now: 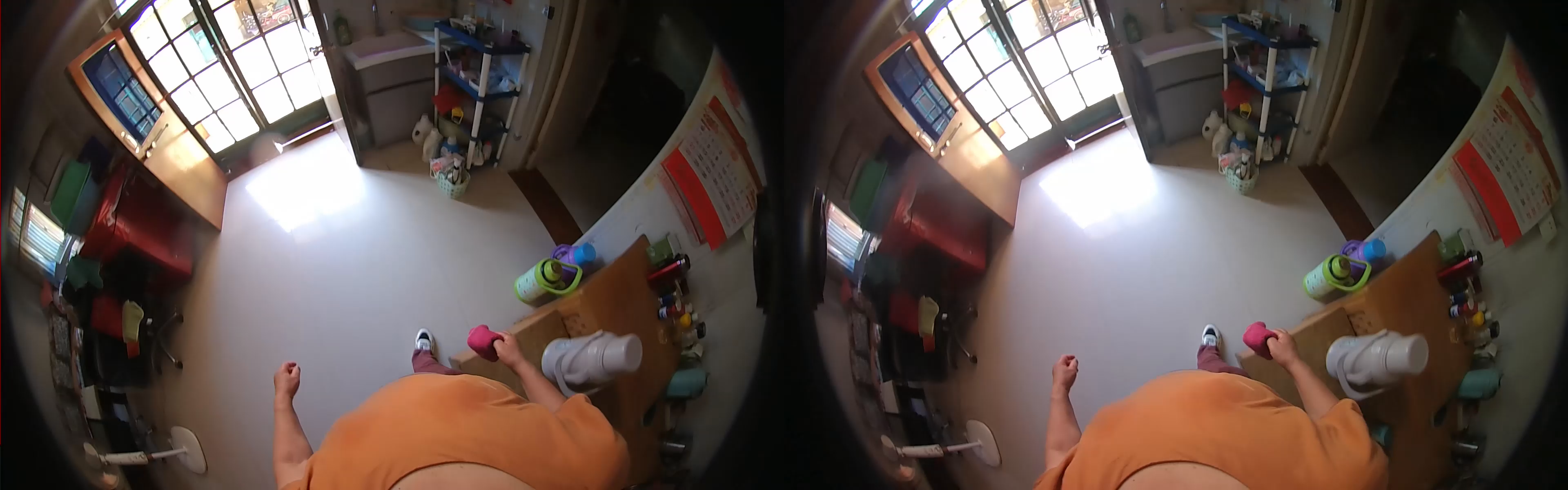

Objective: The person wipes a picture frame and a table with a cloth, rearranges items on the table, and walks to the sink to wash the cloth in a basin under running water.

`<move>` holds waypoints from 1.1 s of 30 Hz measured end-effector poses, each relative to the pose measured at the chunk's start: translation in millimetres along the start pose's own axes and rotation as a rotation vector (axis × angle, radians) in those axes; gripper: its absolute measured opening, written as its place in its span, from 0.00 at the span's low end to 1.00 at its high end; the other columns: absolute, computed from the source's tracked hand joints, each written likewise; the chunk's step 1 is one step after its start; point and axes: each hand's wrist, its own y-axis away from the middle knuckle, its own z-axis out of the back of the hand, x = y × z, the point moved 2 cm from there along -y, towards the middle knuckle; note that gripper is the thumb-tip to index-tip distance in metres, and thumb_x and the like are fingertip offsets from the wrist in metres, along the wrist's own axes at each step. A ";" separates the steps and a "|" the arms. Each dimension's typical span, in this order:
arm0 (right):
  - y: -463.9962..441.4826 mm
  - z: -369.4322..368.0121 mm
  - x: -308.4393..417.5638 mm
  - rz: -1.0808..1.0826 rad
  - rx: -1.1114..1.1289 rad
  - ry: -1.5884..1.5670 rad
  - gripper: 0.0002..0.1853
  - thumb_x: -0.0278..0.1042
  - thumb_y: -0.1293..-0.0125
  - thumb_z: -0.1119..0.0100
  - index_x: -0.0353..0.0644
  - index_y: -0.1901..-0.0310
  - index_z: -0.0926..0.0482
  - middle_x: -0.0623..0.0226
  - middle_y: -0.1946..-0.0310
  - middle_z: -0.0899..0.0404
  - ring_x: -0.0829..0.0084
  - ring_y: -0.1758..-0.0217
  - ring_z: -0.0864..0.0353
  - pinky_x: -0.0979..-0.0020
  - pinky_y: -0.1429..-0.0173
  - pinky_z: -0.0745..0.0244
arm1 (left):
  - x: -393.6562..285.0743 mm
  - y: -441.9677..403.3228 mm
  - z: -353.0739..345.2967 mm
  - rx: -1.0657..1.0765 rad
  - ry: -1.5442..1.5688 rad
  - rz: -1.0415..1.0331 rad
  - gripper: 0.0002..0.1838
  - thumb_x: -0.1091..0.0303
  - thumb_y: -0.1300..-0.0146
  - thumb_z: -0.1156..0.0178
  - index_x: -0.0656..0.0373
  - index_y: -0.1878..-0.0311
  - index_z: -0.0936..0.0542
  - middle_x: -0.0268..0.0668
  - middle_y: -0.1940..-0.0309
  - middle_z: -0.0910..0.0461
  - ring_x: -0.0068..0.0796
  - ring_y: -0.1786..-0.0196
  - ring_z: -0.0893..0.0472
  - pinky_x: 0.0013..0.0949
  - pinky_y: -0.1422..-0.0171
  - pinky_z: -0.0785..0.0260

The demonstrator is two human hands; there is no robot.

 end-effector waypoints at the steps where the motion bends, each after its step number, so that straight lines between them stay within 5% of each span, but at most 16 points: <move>1: -30.5 1.9 22.0 0.027 -0.008 0.050 0.15 0.29 0.50 0.56 0.33 0.65 0.23 0.56 0.62 0.24 0.64 0.56 0.25 0.68 0.49 0.32 | -8.9 -19.4 -4.7 0.026 -0.051 0.003 0.13 0.62 0.47 0.44 0.62 0.65 0.21 0.43 0.73 0.20 0.32 0.69 0.20 0.33 0.63 0.29; 3: -72.5 4.3 58.6 0.054 -0.015 0.149 0.14 0.30 0.49 0.56 0.34 0.64 0.23 0.53 0.61 0.24 0.59 0.55 0.26 0.66 0.49 0.32 | -9.4 -33.9 -8.6 0.095 -0.168 0.021 0.13 0.63 0.48 0.44 0.63 0.64 0.21 0.43 0.74 0.20 0.31 0.70 0.20 0.33 0.64 0.29; 7: -168.1 7.0 109.6 0.103 -0.012 0.206 0.14 0.30 0.49 0.56 0.36 0.63 0.24 0.53 0.64 0.24 0.57 0.57 0.25 0.65 0.50 0.31 | 3.5 -42.7 -15.1 0.258 -0.115 0.468 0.11 0.65 0.49 0.50 0.63 0.74 0.21 0.38 0.86 0.24 0.29 0.82 0.23 0.33 0.76 0.31; 12: -258.4 15.8 207.1 -0.041 0.056 0.021 0.17 0.43 0.49 0.36 0.37 0.67 0.26 0.58 0.74 0.22 0.67 0.68 0.21 0.68 0.63 0.27 | 65.9 -77.4 -16.1 0.369 -0.255 0.490 0.14 0.60 0.49 0.46 0.62 0.71 0.21 0.40 0.78 0.21 0.33 0.78 0.21 0.35 0.69 0.27; 15: -326.1 5.3 208.3 -0.090 -0.006 0.351 0.16 0.40 0.50 0.34 0.37 0.67 0.26 0.61 0.75 0.22 0.71 0.70 0.22 0.71 0.64 0.27 | 80.2 -145.9 -27.7 0.365 -0.322 0.463 0.15 0.58 0.49 0.45 0.62 0.69 0.20 0.41 0.74 0.19 0.35 0.77 0.21 0.37 0.65 0.26; 16: -344.6 1.8 218.2 -0.338 0.138 -0.057 0.14 0.34 0.51 0.33 0.37 0.66 0.26 0.64 0.73 0.22 0.76 0.71 0.24 0.74 0.65 0.27 | 78.2 -179.4 -34.2 0.360 -0.381 0.443 0.16 0.58 0.49 0.45 0.62 0.68 0.20 0.41 0.74 0.19 0.36 0.76 0.20 0.37 0.64 0.26; 18: -383.1 -3.5 235.4 -0.170 0.010 -0.188 0.13 0.32 0.50 0.34 0.38 0.65 0.26 0.66 0.72 0.22 0.78 0.70 0.24 0.75 0.65 0.27 | 60.8 -250.4 -33.0 0.408 -0.400 0.474 0.16 0.58 0.48 0.46 0.61 0.68 0.20 0.42 0.76 0.20 0.36 0.76 0.20 0.38 0.65 0.26; 22: -450.3 0.8 234.0 -0.150 -0.130 0.030 0.12 0.28 0.49 0.37 0.37 0.63 0.26 0.69 0.72 0.23 0.80 0.69 0.25 0.76 0.63 0.27 | -141.1 -411.7 -17.7 0.447 -0.317 0.485 0.16 0.58 0.45 0.49 0.62 0.69 0.20 0.42 0.82 0.21 0.35 0.76 0.20 0.38 0.68 0.27; 23: -466.7 0.5 228.2 -0.157 -0.141 0.090 0.12 0.28 0.49 0.37 0.37 0.63 0.26 0.69 0.72 0.23 0.80 0.68 0.25 0.76 0.63 0.27 | -116.1 -478.0 -51.7 0.478 -0.336 0.558 0.16 0.59 0.44 0.51 0.62 0.71 0.20 0.43 0.82 0.22 0.32 0.78 0.21 0.38 0.69 0.27; 24: -478.5 -0.1 237.7 -0.196 -0.171 -0.018 0.12 0.26 0.49 0.39 0.37 0.61 0.26 0.69 0.70 0.23 0.79 0.67 0.24 0.75 0.61 0.27 | -137.1 -531.0 -67.2 0.447 -0.372 0.320 0.16 0.60 0.45 0.51 0.63 0.72 0.20 0.47 0.79 0.21 0.40 0.75 0.20 0.41 0.65 0.27; 25: -490.1 -0.7 246.3 -0.233 -0.181 -0.155 0.12 0.25 0.48 0.40 0.37 0.60 0.26 0.69 0.70 0.23 0.77 0.67 0.24 0.74 0.61 0.27 | -162.6 -585.1 -84.8 0.364 -0.432 0.030 0.13 0.63 0.46 0.50 0.61 0.67 0.21 0.43 0.80 0.21 0.36 0.78 0.21 0.38 0.72 0.28; 26: -503.1 -0.5 255.8 -0.271 -0.194 -0.295 0.12 0.24 0.47 0.41 0.37 0.60 0.26 0.68 0.69 0.23 0.76 0.67 0.23 0.73 0.60 0.26 | -270.0 -597.6 -68.2 0.238 -0.386 -0.182 0.15 0.60 0.48 0.49 0.62 0.69 0.20 0.52 0.71 0.22 0.53 0.64 0.23 0.45 0.57 0.29; 33: -653.1 11.8 290.9 -0.314 -0.109 -0.827 0.18 0.22 0.41 0.54 0.33 0.47 0.33 0.61 0.55 0.26 0.71 0.53 0.25 0.70 0.47 0.30 | -571.0 -726.5 -140.1 0.355 0.100 -0.478 0.12 0.66 0.44 0.42 0.60 0.58 0.23 0.43 0.68 0.20 0.36 0.64 0.21 0.34 0.57 0.28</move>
